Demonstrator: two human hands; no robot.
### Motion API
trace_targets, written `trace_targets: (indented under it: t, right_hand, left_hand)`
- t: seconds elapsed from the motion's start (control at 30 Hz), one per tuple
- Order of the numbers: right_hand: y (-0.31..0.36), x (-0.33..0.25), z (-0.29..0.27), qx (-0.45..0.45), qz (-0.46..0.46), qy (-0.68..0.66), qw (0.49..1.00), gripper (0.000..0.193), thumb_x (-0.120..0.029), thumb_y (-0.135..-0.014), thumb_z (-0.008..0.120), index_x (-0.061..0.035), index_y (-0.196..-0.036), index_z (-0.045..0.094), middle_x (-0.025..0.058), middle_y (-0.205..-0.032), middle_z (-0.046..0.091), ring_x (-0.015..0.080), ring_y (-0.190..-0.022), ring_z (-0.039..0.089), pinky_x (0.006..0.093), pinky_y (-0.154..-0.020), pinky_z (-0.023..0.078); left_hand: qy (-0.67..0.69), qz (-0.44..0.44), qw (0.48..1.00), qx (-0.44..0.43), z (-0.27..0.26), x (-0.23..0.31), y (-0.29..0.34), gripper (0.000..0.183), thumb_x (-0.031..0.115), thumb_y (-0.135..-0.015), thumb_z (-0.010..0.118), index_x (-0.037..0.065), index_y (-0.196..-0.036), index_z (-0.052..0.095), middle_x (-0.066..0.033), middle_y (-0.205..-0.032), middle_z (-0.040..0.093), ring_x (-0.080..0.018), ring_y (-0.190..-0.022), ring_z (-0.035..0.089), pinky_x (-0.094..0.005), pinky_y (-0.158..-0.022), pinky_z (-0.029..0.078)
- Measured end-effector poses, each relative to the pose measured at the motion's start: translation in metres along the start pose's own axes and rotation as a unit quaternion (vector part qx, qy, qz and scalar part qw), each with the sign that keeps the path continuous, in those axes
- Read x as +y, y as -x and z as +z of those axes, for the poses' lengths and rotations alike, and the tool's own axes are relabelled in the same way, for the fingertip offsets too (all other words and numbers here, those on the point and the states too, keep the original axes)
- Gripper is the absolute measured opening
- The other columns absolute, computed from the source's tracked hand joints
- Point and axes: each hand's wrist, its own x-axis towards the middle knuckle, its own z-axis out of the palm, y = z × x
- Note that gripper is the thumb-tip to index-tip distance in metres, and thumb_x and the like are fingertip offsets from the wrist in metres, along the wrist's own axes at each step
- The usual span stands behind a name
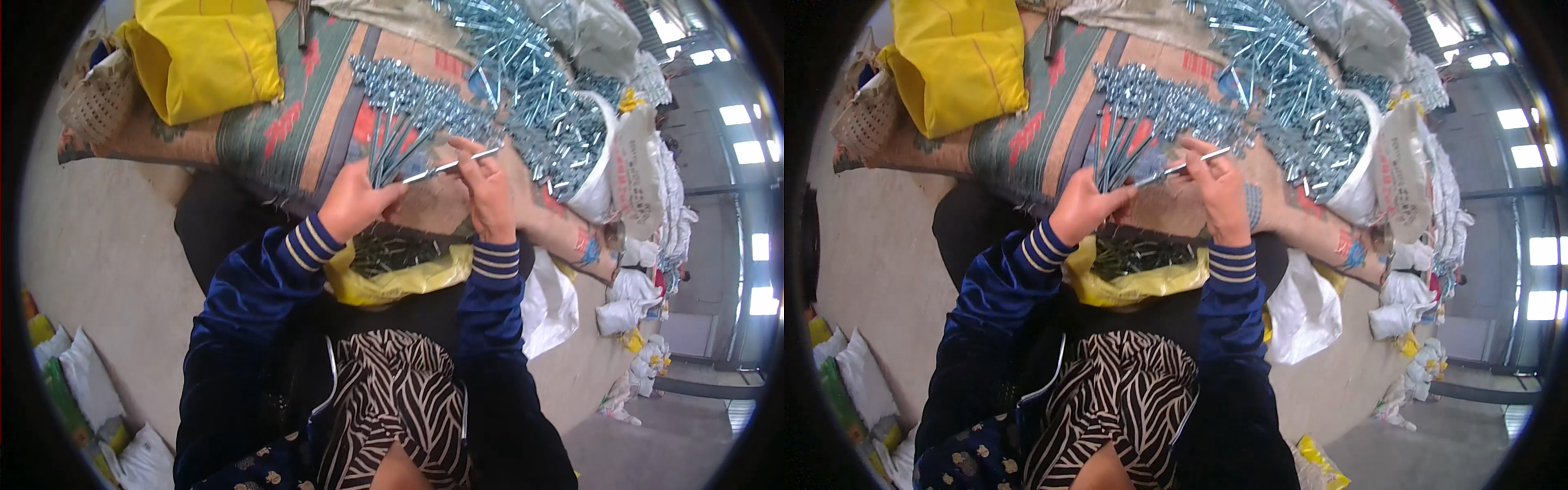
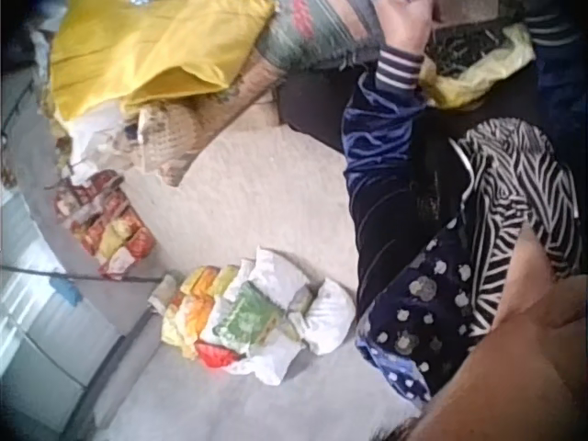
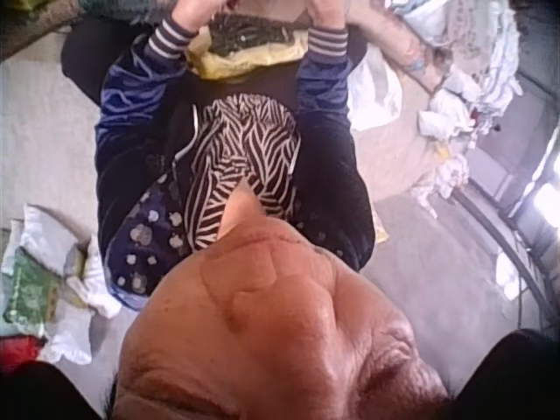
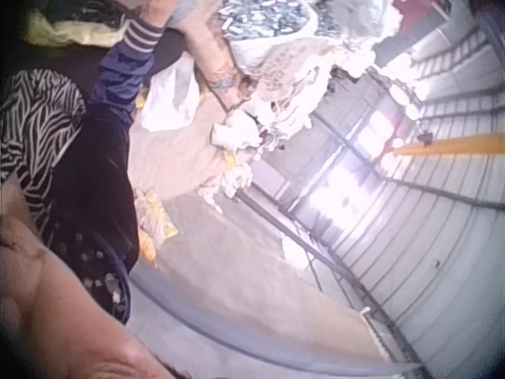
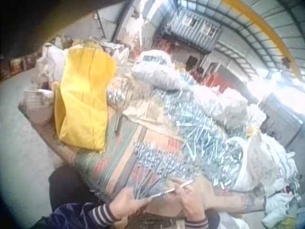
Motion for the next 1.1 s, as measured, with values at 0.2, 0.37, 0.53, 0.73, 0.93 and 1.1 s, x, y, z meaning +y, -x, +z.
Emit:
trace_targets:
  t: [0.2,0.37,0.53,0.73,0.93,1.1]
  right_hand:
    - [0.010,-0.008,-0.010,-0.115,0.109,-0.047,0.986,0.029,-0.017,-0.089,0.063,0.0010,-0.111,0.062,-0.0006,-0.080,0.061,0.0067,-0.070,0.055,0.0201,-0.062,0.045]
    - [0.015,0.011,0.000,-0.090,0.167,-0.012,0.982,0.022,-0.019,-0.081,0.072,-0.0003,-0.091,0.064,-0.0027,-0.071,0.060,0.0038,-0.060,0.051,0.0197,-0.054,0.040]
    - [0.009,-0.025,-0.035,-0.218,0.126,0.193,0.948,0.023,-0.016,-0.083,0.068,0.0014,-0.099,0.065,-0.0001,-0.084,0.063,0.0076,-0.071,0.056,0.0228,-0.061,0.044]
    - [-0.096,0.072,-0.129,0.035,-0.140,0.523,0.840,0.020,-0.014,-0.079,0.062,-0.0096,-0.097,0.068,0.0081,-0.100,0.064,0.0262,-0.093,0.058,0.0383,-0.083,0.046]
    - [-0.132,0.105,-0.105,0.027,-0.223,0.656,0.720,0.023,-0.017,-0.071,0.069,-0.0165,-0.095,0.069,0.0071,-0.111,0.060,0.0325,-0.106,0.051,0.0441,-0.088,0.042]
    - [-0.105,0.061,-0.099,0.028,0.058,0.055,0.996,0.016,-0.010,-0.087,0.064,0.0009,-0.099,0.062,0.0076,-0.094,0.066,0.0142,-0.076,0.064,0.0257,-0.063,0.052]
  left_hand:
    - [0.028,-0.131,0.990,-0.031,-0.001,0.012,0.004,0.015,0.011,-0.085,0.064,0.000,-0.094,0.057,-0.0027,-0.064,0.059,-0.0097,-0.053,0.058,-0.0215,-0.043,0.042]
    - [-0.203,0.161,0.965,0.039,0.011,-0.016,0.006,0.011,0.011,-0.087,0.064,0.001,-0.085,0.059,-0.0014,-0.062,0.057,-0.0076,-0.051,0.054,-0.0199,-0.042,0.038]
    - [-0.013,-0.110,0.994,0.026,-0.001,0.002,0.008,0.026,0.027,-0.089,0.063,0.006,-0.076,0.057,0.0013,-0.060,0.053,-0.0060,-0.046,0.047,-0.0211,-0.039,0.034]
    - [0.092,-0.205,0.974,-0.018,-0.002,0.010,-0.006,0.019,0.025,-0.088,0.064,0.006,-0.085,0.059,0.0006,-0.061,0.053,-0.0060,-0.044,0.045,-0.0201,-0.037,0.031]
    - [0.191,-0.249,0.949,-0.020,-0.009,0.005,-0.010,0.020,0.021,-0.090,0.061,0.002,-0.096,0.057,0.0011,-0.062,0.052,-0.0050,-0.044,0.041,-0.0182,-0.037,0.028]
    - [0.196,-0.262,0.944,-0.048,-0.005,0.012,-0.012,0.022,0.020,-0.090,0.060,0.000,-0.098,0.057,0.0008,-0.063,0.051,-0.0046,-0.044,0.041,-0.0176,-0.037,0.029]
